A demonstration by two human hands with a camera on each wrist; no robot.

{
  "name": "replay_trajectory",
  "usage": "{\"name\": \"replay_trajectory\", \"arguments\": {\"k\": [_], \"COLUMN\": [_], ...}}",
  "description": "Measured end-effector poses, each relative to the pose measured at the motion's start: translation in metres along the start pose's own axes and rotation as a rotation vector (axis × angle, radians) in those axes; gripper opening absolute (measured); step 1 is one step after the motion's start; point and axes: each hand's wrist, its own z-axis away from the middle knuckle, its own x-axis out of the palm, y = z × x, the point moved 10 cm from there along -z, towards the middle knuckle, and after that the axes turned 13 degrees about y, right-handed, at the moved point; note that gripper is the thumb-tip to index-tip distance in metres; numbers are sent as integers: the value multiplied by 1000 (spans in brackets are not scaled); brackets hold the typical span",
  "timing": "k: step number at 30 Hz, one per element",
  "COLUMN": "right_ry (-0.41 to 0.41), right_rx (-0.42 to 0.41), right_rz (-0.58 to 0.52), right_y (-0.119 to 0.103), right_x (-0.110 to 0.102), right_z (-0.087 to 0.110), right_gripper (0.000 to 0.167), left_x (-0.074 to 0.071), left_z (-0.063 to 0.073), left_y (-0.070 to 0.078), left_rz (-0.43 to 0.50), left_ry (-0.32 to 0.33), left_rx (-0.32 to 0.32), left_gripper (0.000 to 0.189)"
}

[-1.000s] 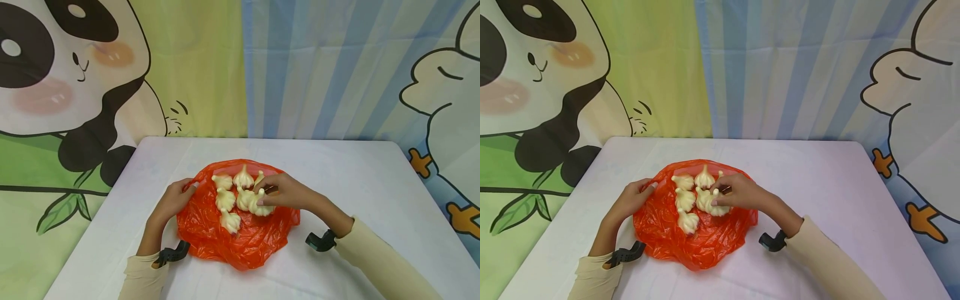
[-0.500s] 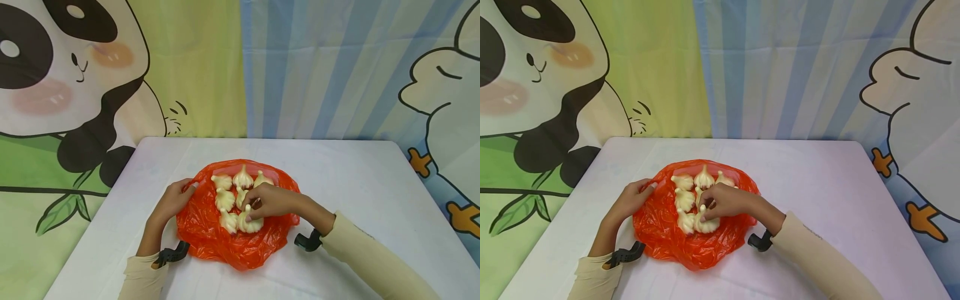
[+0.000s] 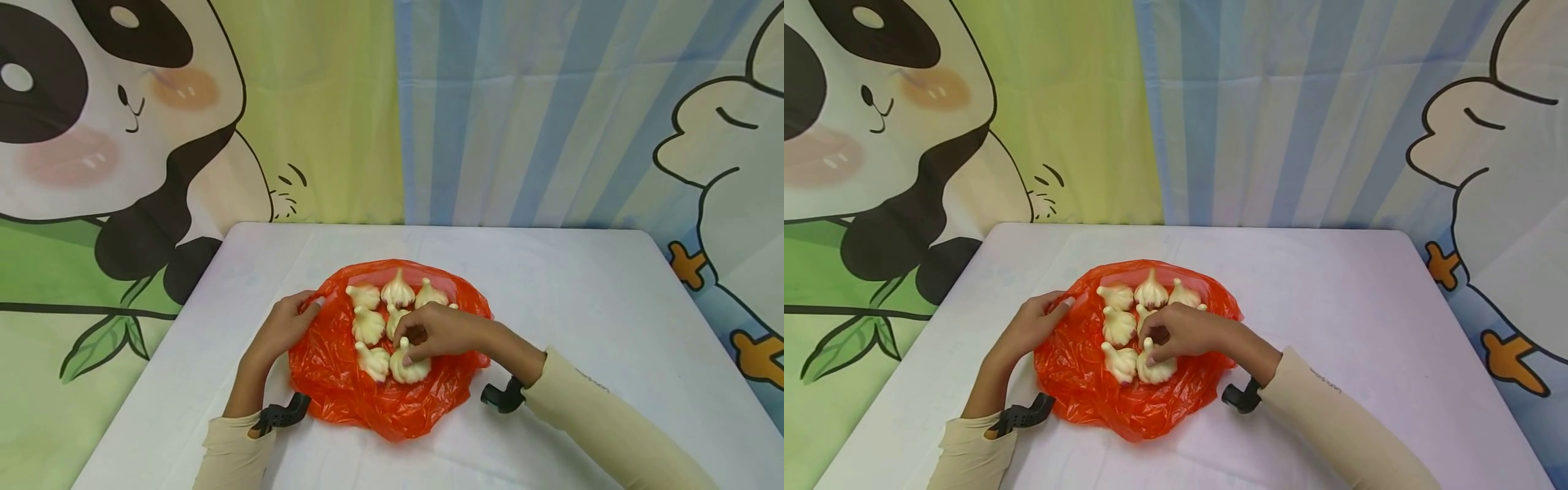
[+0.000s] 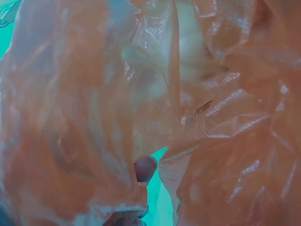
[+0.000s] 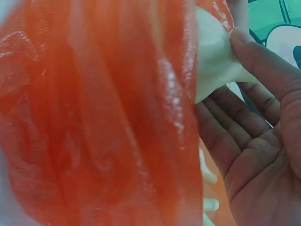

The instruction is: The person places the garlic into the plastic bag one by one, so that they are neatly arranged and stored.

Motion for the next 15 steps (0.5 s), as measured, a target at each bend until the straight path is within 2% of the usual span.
{"name": "replay_trajectory", "arguments": {"k": [4, 10, 15], "right_ry": [10, 34, 61], "right_rx": [6, 31, 37], "right_rz": [6, -41, -61], "right_y": [3, 10, 12], "right_x": [-1, -4, -7], "right_z": [2, 6, 7], "right_gripper": [23, 32, 32], "left_x": [0, -1, -1], "left_z": [0, 0, 0], "left_y": [0, 0, 0], "left_rz": [-4, -3, -3], "left_ry": [0, 1, 2], "left_rx": [2, 5, 2], "left_gripper": [41, 40, 40]}}
